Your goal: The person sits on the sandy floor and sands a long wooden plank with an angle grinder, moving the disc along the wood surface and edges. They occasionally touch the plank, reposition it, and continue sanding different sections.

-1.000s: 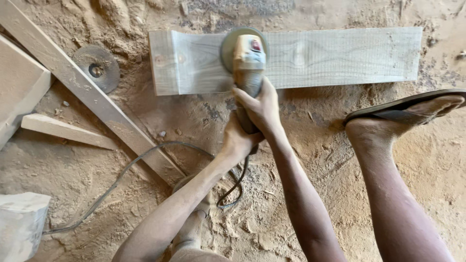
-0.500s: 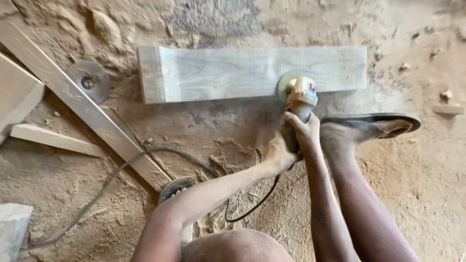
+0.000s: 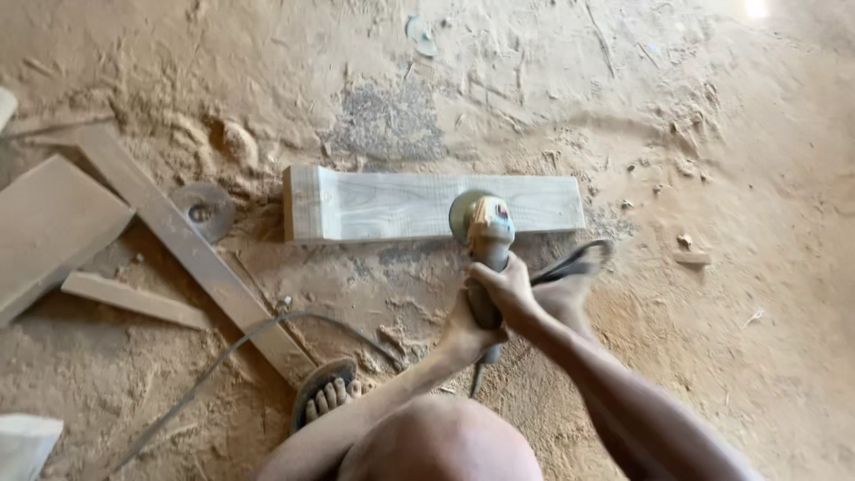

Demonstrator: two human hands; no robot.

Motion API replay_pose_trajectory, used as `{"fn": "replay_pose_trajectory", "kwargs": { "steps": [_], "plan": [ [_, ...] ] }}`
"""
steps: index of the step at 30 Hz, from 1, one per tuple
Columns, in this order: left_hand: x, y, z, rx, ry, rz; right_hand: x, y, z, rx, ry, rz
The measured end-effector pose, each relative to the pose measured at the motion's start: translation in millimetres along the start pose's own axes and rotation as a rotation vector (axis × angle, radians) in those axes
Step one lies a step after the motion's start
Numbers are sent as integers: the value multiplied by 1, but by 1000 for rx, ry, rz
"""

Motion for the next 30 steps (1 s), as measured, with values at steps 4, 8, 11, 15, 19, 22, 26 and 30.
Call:
{"fn": "replay_pose_trajectory", "kwargs": {
  "steps": [4, 8, 11, 15, 19, 22, 26, 30],
  "plan": [
    [10, 3, 31, 302, 61, 162, -9, -11, -53, -193, -106, -100],
    [4, 7, 23, -154, 163, 143, 0, 3, -55, -270, -29, -187],
    [-24, 14, 24, -246, 251, 107, 26, 28, -32, -162, 100, -271],
    [-79, 27, 18, -259, 331, 258, 84, 56, -21, -271, 277, -281],
    [-101, 40, -5, -252, 370, 369, 116, 91, -28, -380, 215, -268],
    [-108, 46, -27, -136, 354, 507, 132, 113, -30, -347, 179, -293],
    [-118, 54, -61, 18, 294, 616, 151, 126, -24, -294, 63, -298],
    [-132, 58, -86, -46, 322, 624, 167, 132, -22, -285, 43, -333]
  ]
}}
Point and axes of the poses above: each hand's wrist, its own y-axis towards the middle knuckle, its own x-axis out of the palm, z = x × y, the point moved 5 cm from there along y, towards the middle knuckle, and after that the axes turned 11 degrees about x, right-handed, at the moved point
